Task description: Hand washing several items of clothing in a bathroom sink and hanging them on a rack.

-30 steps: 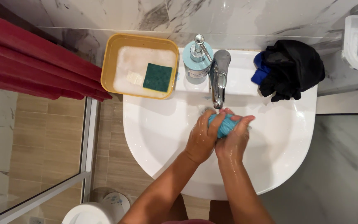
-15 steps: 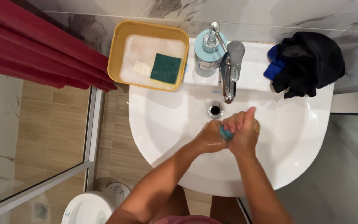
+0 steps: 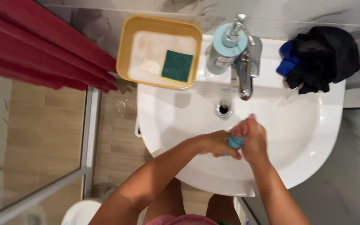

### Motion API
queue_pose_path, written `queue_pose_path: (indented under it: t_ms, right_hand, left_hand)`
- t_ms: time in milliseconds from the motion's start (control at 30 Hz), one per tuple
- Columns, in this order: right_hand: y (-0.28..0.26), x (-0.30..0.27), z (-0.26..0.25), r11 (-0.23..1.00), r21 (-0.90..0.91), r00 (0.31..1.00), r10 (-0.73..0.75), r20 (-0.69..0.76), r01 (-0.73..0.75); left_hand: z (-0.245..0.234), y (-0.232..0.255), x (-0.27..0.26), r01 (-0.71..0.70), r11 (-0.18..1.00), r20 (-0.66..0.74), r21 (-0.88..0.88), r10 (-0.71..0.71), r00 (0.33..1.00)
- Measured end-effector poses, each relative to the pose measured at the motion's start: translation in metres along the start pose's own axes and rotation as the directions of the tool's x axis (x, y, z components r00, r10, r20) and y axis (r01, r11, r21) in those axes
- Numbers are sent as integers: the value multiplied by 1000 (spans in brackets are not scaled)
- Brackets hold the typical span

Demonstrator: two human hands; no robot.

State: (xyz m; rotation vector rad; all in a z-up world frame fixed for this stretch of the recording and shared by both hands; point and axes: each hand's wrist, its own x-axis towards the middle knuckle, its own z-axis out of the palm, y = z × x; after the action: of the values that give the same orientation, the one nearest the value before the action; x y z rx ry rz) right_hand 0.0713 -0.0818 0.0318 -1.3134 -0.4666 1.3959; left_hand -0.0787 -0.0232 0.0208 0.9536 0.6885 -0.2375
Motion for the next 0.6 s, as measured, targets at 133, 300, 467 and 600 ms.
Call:
queue_pose_path:
  t_ms: [133,300,467,600]
  right_hand:
    - [-1,-34,12,998,59,978,-8,-206,20]
    - [-31,-81,63,982,190,987,39,-153,-9]
    - [-54,-109,110,999,-43,998,-14,-68,11]
    - [-56,-108,136,969,-231,995,-95,-32,85]
  left_hand:
    - [-19,1,-23,-197,977,-18,80,199,980]
    - [-42,6,-88,-302,941,-154,154,324,933]
    - [-54,18,-178,-449,823,-272,347,547,792]
    - [-70,4,-227,-537,779,-324,323,624,711]
